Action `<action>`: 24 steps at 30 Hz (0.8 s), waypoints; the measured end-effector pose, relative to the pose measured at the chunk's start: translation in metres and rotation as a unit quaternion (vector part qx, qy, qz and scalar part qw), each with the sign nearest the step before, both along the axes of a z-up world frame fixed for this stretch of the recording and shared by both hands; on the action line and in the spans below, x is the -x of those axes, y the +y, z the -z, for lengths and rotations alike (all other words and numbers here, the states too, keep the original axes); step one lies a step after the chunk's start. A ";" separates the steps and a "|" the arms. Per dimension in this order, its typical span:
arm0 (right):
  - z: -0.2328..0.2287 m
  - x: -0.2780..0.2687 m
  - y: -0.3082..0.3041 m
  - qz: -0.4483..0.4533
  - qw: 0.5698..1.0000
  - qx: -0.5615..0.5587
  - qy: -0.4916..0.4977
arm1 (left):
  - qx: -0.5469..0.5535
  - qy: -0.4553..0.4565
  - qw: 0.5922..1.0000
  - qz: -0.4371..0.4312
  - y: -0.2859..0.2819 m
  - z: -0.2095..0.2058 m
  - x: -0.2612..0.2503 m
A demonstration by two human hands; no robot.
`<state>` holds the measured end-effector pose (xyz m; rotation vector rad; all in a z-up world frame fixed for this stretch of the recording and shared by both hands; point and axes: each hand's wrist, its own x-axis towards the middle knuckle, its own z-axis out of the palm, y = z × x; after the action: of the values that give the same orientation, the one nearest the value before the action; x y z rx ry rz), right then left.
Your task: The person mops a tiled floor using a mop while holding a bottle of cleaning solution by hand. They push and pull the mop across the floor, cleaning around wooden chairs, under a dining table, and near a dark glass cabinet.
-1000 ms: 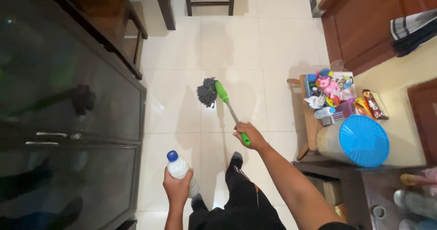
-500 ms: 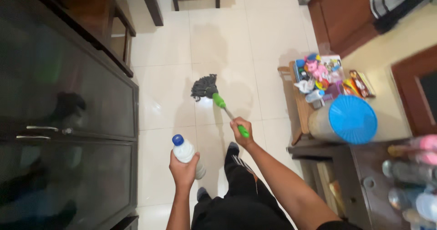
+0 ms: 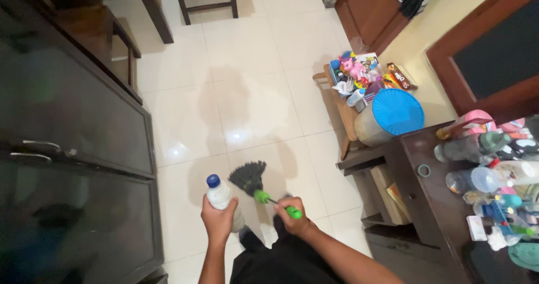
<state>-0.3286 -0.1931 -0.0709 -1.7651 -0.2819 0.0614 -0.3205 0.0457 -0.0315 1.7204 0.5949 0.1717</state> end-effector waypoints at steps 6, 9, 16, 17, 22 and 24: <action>0.007 -0.025 0.005 0.127 0.990 -0.065 0.025 | -0.016 -0.036 0.999 -0.017 -0.001 -0.009 0.034; -0.023 -0.047 0.001 0.138 0.988 -0.059 -0.021 | -0.035 -0.026 0.998 -0.046 0.003 -0.011 0.049; -0.070 -0.003 -0.028 0.085 0.976 -0.034 -0.196 | -0.010 -0.020 0.997 -0.079 -0.023 -0.016 0.078; -0.067 0.009 -0.037 0.057 0.982 -0.021 -0.181 | -0.010 -0.019 0.997 -0.078 -0.031 -0.016 0.080; -0.028 0.076 -0.077 -0.034 0.991 0.037 -0.126 | -0.010 -0.027 0.997 -0.065 -0.068 -0.013 0.097; -0.009 0.099 -0.094 -0.080 0.987 0.045 -0.130 | 0.007 -0.038 0.997 -0.064 -0.082 -0.010 0.105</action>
<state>-0.4271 -0.2870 -0.0615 -1.8385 -0.6186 -0.0424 -0.4258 -0.0366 -0.0216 1.6558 0.6484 0.3208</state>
